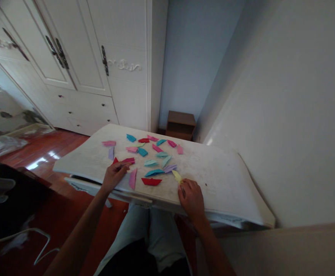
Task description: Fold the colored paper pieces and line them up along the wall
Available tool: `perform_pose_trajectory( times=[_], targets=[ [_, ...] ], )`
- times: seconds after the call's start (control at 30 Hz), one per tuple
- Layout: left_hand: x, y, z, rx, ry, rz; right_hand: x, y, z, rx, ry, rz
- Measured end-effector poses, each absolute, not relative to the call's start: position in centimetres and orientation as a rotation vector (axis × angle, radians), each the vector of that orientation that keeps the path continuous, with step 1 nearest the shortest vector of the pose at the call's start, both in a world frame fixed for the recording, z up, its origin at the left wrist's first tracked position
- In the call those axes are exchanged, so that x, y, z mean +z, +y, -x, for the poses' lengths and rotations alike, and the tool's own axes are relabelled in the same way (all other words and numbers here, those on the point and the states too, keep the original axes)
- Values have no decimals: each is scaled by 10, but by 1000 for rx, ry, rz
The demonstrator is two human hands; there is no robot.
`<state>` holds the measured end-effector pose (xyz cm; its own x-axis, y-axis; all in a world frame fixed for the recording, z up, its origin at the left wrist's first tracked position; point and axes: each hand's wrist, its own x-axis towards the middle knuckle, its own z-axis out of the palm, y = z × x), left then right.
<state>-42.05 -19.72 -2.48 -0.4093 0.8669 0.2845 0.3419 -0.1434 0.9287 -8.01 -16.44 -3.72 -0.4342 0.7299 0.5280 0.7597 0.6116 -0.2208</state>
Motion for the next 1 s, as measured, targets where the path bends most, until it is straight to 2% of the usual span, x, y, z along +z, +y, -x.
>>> perform_pose_trajectory(
  times=[0.27, 0.57, 0.87, 1.0],
  targets=[
    [-27, -198, 422, 1602, 1669, -1399, -43, -157, 97, 10, -2421, 1014],
    [-24, -199, 420, 1602, 1679, -1379, -40, -142, 146, 69, -2440, 1058],
    [-23, -200, 420, 1576, 1715, -1379, -48, -148, 93, -15, -2096, 1377],
    [-22, -200, 419, 1588, 1704, -1378, -52, -150, 85, -30, -2149, 1331]
  ],
)
